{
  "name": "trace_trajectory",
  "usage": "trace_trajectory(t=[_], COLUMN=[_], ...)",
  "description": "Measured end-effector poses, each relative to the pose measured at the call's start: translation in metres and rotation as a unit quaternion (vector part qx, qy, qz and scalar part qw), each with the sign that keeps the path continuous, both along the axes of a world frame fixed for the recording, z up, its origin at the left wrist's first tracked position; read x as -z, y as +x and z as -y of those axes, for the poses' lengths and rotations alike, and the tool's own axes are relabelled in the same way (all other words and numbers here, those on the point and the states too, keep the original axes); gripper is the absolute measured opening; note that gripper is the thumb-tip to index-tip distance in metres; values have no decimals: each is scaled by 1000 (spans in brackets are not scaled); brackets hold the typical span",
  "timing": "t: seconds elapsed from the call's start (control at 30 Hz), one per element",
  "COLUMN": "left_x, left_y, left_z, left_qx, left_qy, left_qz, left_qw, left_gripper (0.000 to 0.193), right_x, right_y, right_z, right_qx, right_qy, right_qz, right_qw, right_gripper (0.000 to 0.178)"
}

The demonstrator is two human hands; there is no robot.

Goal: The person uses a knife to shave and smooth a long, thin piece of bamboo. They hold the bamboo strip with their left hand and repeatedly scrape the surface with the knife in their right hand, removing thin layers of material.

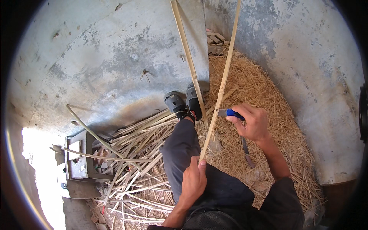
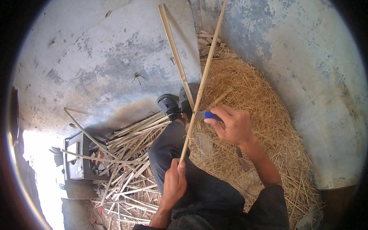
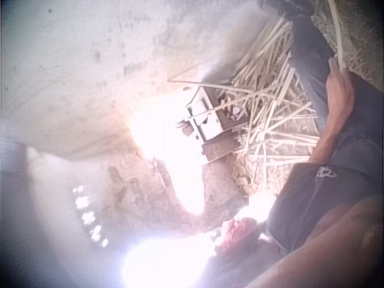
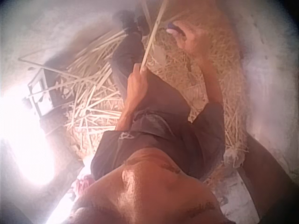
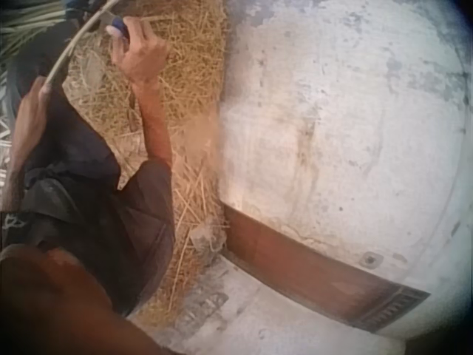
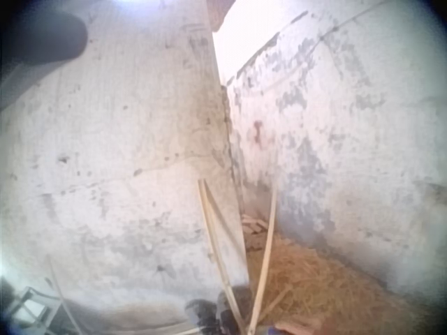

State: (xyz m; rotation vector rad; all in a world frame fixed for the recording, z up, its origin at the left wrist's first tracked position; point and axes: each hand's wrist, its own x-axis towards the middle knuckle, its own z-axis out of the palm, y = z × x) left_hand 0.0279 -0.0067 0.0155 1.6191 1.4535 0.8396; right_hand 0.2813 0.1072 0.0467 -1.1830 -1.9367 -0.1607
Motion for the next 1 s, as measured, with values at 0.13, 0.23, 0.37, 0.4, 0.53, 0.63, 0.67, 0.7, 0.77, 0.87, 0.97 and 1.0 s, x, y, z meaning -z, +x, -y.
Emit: trace_trajectory(t=[0.13,0.23,0.37,0.4,0.53,0.63,0.67,0.7,0.77,0.87,0.97,1.0], left_x=[-3,1,4,3,-1,5,6,6,4,0,5,6], left_y=[-6,-10,-10,-10,-8,-8,-7,-8,-9,-10,-12,-13], left_z=[-1,-3,-6,-6,-3,1,2,2,2,5,6,7], left_qx=[14,17,19,17,11,13,16,15,11,20,42,47], left_qy=[-19,-36,-54,-42,-3,12,15,12,8,-19,-3,-26], left_qz=[-7,25,42,37,14,-2,-5,-7,-10,2,30,40], left_qw=[1000,999,997,998,1000,1000,1000,1000,1000,1000,999,998], left_gripper=[29,30,29,29,29,28,28,27,27,27,26,26], right_x=[12,13,14,15,18,14,13,12,11,7,10,9], right_y=[1,-4,-6,-6,-10,-15,-15,-14,-13,-13,-11,-12], right_z=[-2,0,6,6,2,0,1,1,1,2,4,5], right_qx=[-18,-48,-92,-93,-79,-67,-64,-60,-53,-41,-18,-10], right_qy=[-7,-70,-206,-194,-62,15,26,24,21,27,35,34], right_qz=[-29,-106,-214,-212,-141,-69,-49,-52,-57,-36,-16,-12], right_qw=[999,991,950,953,985,995,996,997,997,998,999,999], right_gripper=[33,34,35,35,33,36,38,38,37,33,33,33])
